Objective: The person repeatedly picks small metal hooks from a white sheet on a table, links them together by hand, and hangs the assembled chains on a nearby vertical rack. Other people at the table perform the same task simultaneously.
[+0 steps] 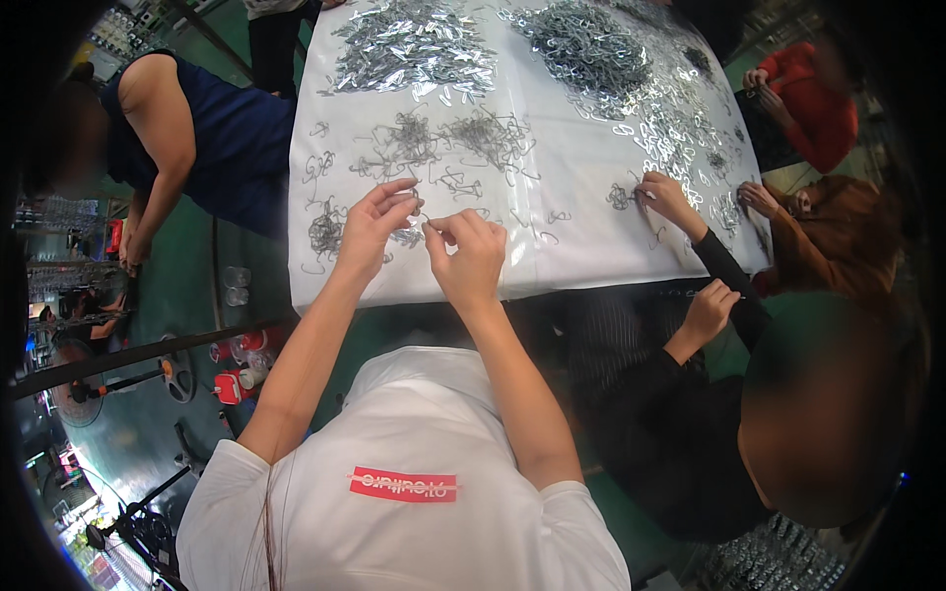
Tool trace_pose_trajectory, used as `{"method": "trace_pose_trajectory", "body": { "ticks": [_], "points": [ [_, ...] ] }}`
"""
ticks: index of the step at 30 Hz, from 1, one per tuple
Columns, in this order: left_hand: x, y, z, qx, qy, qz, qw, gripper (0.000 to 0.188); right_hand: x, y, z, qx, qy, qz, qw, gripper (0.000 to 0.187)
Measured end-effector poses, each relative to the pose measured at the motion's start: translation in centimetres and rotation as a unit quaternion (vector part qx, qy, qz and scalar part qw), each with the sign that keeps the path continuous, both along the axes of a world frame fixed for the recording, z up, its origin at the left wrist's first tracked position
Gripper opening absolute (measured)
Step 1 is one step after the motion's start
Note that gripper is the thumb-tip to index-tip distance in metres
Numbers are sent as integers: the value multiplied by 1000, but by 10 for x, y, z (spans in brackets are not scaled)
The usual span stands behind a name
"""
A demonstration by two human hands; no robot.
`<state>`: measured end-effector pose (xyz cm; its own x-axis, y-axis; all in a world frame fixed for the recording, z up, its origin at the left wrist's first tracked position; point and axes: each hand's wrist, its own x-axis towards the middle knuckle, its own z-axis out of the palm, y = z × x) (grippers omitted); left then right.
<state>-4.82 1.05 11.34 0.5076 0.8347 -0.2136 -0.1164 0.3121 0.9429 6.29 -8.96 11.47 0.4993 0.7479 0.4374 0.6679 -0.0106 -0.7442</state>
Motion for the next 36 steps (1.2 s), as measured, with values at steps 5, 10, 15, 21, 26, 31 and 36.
{"method": "trace_pose_trajectory", "body": {
  "ticks": [5, 10, 15, 21, 26, 31, 36],
  "points": [
    [5, -2, 13, 16, 19, 17, 1000, 25, 8, 13, 1, 10, -23, 3, 1000, 10],
    [12, -5, 15, 52, 64, 49, 995, 17, 15, 25, -2, 15, -72, 7, 997, 10],
    [17, -9, 11, 108, 62, 110, 986, 12, 19, 36, -9, 9, -101, 34, 994, 10],
    [7, -3, 1, 168, 60, 169, 969, 14, 55, 45, -36, -108, 68, 91, 988, 9],
    [-4, -1, 2, 184, 57, 215, 958, 14, 87, 115, -85, -306, -11, 77, 949, 18],
    [-10, -9, 9, 179, 76, 255, 947, 13, 65, 166, -105, -465, -123, 87, 872, 26],
    [-20, -23, 11, 170, 83, 262, 947, 14, 59, 162, -106, -433, -162, 113, 880, 28]
  ]
}}
